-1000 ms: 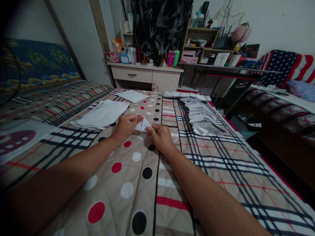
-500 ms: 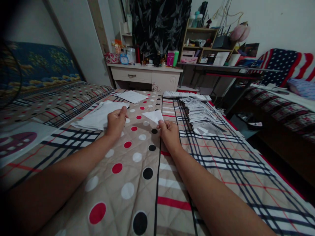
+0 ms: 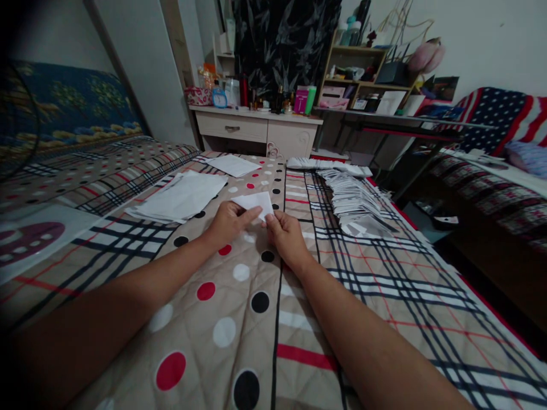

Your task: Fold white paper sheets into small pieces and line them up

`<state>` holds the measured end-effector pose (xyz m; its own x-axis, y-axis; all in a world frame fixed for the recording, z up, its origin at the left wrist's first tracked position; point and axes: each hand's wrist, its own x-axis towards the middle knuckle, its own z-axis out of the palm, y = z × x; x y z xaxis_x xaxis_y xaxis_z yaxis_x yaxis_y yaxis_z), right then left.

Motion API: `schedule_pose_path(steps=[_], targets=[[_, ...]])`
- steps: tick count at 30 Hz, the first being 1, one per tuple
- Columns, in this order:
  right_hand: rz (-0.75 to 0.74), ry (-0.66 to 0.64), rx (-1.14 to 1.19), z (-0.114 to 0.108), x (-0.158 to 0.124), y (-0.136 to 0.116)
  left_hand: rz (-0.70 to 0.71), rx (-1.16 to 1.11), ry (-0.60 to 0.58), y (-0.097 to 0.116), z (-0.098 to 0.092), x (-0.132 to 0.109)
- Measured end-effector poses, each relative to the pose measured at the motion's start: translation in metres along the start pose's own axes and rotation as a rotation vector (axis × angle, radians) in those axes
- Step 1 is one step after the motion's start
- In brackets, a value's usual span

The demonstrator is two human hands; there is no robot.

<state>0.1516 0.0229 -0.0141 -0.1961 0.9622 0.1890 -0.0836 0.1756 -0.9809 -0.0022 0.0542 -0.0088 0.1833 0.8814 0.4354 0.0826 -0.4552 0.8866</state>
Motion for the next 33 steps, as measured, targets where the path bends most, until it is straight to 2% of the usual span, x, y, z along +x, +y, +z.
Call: schedule_pose_path(steps=[3, 7, 12, 13, 14, 18, 21, 27, 33], targets=[[-0.002, 0.023, -0.056, -0.002, 0.000, 0.001, -0.021, 0.017, 0.130, -0.002, -0.005, 0.001], [-0.022, 0.056, -0.144, -0.003, 0.000, 0.002, -0.095, -0.041, 0.219, -0.005, -0.009, 0.002], [-0.082, 0.203, -0.197, -0.010, 0.002, 0.005, -0.126, -0.158, 0.557, -0.012, -0.024, 0.007], [-0.093, 0.228, -0.208, -0.010, 0.002, 0.004, -0.148, -0.161, 0.557, -0.012, -0.025, 0.007], [-0.102, 0.242, -0.227, -0.010, 0.002, 0.004, -0.183, -0.167, 0.508, -0.011, -0.025, 0.006], [-0.135, 0.219, -0.410, -0.007, 0.000, 0.001, -0.357, -0.279, 0.166, -0.002, -0.008, -0.001], [-0.175, 0.171, -0.555, -0.007, -0.001, 0.002, -0.436, -0.367, 0.026, 0.004, 0.004, -0.004], [-0.204, 0.058, -0.678, -0.009, 0.000, 0.003, -0.470, -0.502, 0.067, 0.003, 0.004, -0.004], [-0.179, 0.059, -0.627, -0.008, -0.002, 0.002, -0.461, -0.525, 0.051, 0.006, 0.001, -0.005]])
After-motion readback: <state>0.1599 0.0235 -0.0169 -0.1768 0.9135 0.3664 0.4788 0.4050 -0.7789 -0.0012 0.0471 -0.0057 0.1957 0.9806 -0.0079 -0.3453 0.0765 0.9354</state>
